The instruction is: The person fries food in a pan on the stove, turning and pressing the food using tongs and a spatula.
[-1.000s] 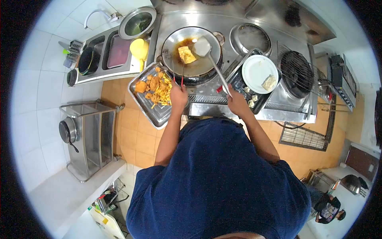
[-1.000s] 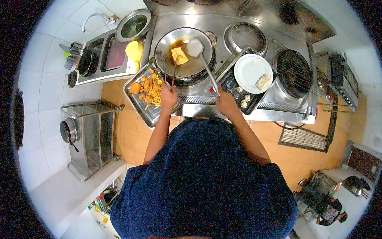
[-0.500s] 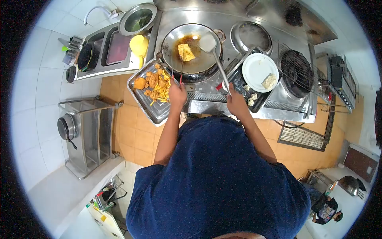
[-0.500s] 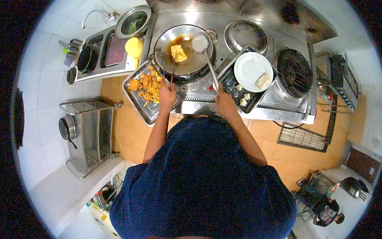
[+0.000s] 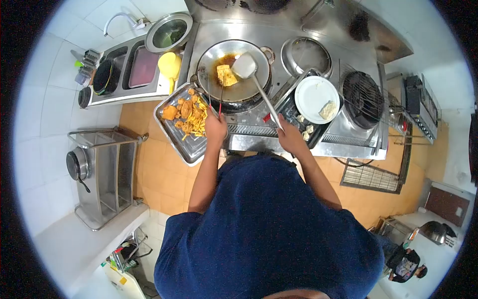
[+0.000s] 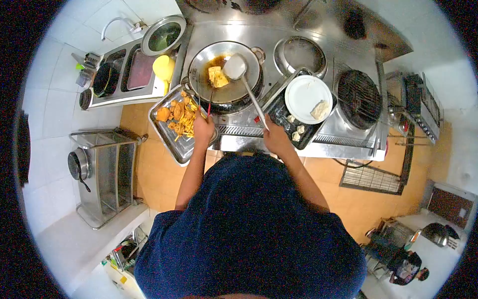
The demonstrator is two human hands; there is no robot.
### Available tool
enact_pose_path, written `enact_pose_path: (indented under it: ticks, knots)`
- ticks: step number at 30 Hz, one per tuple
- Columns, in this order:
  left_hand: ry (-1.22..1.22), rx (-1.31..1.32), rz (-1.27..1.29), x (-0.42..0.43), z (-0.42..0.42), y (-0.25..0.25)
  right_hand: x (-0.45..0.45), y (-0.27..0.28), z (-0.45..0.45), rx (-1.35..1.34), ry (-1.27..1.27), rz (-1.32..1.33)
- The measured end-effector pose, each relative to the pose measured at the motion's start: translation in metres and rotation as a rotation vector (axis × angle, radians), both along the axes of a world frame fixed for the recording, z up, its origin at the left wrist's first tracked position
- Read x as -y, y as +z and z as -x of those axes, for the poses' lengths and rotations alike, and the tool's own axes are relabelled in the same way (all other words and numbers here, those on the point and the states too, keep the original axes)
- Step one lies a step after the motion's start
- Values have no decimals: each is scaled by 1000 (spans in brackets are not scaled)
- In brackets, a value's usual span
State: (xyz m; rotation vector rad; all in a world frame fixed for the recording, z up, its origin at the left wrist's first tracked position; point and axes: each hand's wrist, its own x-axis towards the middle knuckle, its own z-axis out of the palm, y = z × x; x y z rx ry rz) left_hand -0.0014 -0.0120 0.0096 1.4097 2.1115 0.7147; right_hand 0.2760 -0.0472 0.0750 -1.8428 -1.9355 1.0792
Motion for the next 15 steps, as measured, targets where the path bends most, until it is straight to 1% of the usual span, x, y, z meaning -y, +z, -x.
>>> enact_pose_path:
  ticks: [1,4,7,10,13,15]
  knots:
    - [-2,1,-19,0,0,1,0,4,4,25,-14,-10]
    - [0,0,-42,2,-1,4,-9,23,16,155,-99,227]
    - [14,-6,-26,1,-3,4,-2,-5,1,35,48,-41]
    - [23,-13,-25,1,-1,-2,1,-4,1,-6,18,-16]
    - [21,14,-12,3,0,0,-6,15,13,196,-42,133]
    - [8,15,-40,3,-2,5,-7,-20,-1,111,2,13]
